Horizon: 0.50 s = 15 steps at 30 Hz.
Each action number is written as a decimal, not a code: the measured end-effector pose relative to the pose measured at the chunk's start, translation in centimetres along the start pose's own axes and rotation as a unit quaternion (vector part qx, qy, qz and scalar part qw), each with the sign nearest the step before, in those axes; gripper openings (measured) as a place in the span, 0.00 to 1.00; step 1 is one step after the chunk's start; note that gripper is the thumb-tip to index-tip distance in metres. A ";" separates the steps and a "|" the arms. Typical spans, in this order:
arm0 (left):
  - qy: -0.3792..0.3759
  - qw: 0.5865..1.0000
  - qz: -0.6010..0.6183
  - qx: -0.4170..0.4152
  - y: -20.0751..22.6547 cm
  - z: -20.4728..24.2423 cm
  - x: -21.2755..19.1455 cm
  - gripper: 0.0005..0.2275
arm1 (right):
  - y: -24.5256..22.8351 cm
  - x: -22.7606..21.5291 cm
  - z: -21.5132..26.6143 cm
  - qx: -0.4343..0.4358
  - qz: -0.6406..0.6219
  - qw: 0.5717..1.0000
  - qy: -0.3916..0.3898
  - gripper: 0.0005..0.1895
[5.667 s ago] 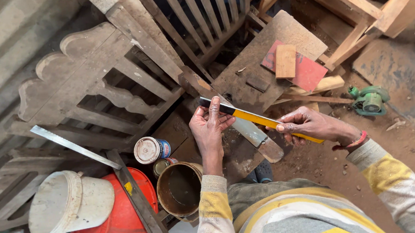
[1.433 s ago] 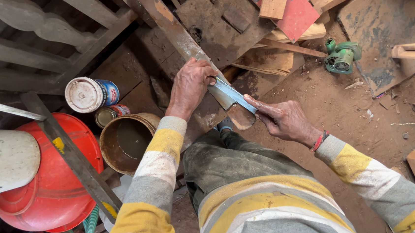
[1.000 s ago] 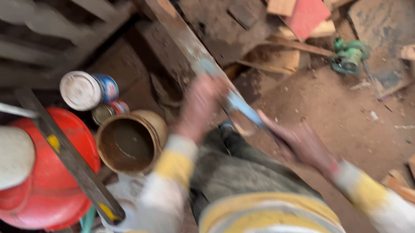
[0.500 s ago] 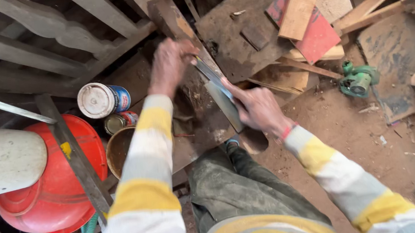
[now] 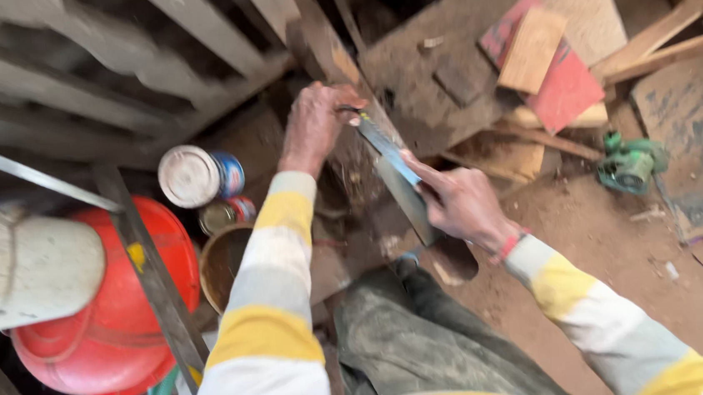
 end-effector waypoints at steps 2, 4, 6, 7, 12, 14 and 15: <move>-0.003 0.999 -0.032 0.017 0.8 -0.6 -0.5 0.08 | -0.5 -0.4 -0.4 0.000 -0.006 1.000 -0.013 0.36; -0.003 0.983 0.148 -0.105 0.2 1.6 1.3 0.08 | 0.9 -0.2 2.5 0.037 0.009 0.998 -0.054 0.38; 0.002 0.965 0.229 -0.131 3.8 7.7 5.1 0.15 | 0.4 -2.8 10.1 0.005 -0.043 0.999 -0.026 0.42; -0.001 0.909 0.350 -0.226 5.3 11.3 7.5 0.13 | 1.3 -2.6 13.7 0.094 -0.006 0.992 -0.084 0.41; 0.042 0.998 0.043 0.024 12.8 13.6 7.7 0.09 | -1.2 -6.4 17.5 0.065 -0.003 0.997 0.038 0.37; -0.049 0.996 -0.072 -0.036 6.6 10.0 7.8 0.12 | 2.0 -2.6 13.1 0.176 0.088 0.973 -0.123 0.41; 0.128 0.980 -0.058 0.139 6.4 8.3 3.6 0.11 | -0.8 -3.9 8.8 -0.066 -0.037 0.997 0.034 0.39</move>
Point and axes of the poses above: each hand's wrist, its own z-axis away from the middle knuckle, its own x-axis out of the palm, y = z × x, the point moved 8 cm from there along -z, towards the middle knuckle, and after that the axes turned 3 degrees about x, right-handed, at the moved point
